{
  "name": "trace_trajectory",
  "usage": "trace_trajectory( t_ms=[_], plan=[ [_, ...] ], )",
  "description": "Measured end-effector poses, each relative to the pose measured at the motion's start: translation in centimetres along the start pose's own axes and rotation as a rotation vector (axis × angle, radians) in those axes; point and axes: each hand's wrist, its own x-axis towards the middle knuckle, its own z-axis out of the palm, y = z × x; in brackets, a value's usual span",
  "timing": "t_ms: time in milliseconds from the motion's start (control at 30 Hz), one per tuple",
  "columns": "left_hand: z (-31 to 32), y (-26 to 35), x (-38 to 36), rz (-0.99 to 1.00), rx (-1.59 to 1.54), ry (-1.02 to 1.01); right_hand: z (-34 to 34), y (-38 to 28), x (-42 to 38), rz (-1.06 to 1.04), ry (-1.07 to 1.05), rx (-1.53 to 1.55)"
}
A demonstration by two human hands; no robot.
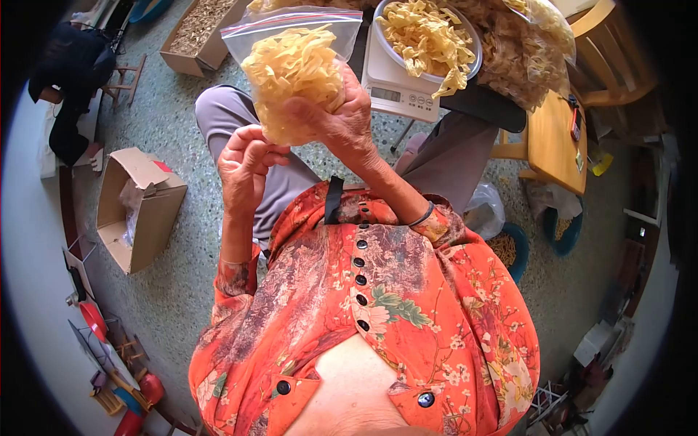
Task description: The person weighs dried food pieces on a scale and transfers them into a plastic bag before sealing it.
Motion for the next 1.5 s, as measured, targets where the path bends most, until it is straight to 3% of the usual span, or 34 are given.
trace_trajectory(
  t_ms=[133,300,367,500,600,767,833,1000,1167,1367,1500],
  plan=[
    [-1.3,-0.5,0.1,0.011,0.143,-0.017,0.2,0.1,0.0,0.016,-0.001,0.047],
    [-0.9,-1.1,0.4,-0.023,0.093,0.02,0.0,0.8,0.2,-0.071,0.017,0.038],
    [-0.5,-0.3,0.1,-0.061,0.12,0.039,-0.1,0.1,0.6,0.044,0.064,0.005],
    [-2.6,1.6,1.6,0.018,0.261,0.072,-1.0,-0.2,1.3,0.02,0.094,0.003],
    [-1.3,5.3,3.9,0.16,0.243,-0.052,-0.5,-0.5,1.4,0.059,0.074,-0.015],
    [3.4,8.2,7.4,0.225,0.231,-0.121,0.0,0.0,1.1,0.101,-0.028,-0.077],
    [3.8,8.3,8.7,0.184,0.233,-0.278,0.4,-0.3,0.9,0.096,-0.046,-0.104],
    [4.7,7.0,10.0,0.266,0.001,-0.147,-0.2,-0.8,0.9,0.113,-0.092,-0.197],
    [5.0,8.1,9.3,0.392,-0.062,-0.093,-2.0,0.6,1.0,0.259,-0.297,-0.158],
    [5.0,8.4,8.3,0.496,0.054,-0.059,-0.6,-4.0,2.3,-0.02,-0.007,-0.247],
    [5.7,8.1,7.2,0.448,0.067,-0.126,0.4,-5.6,3.5,-0.018,-0.055,-0.309]
  ],
)
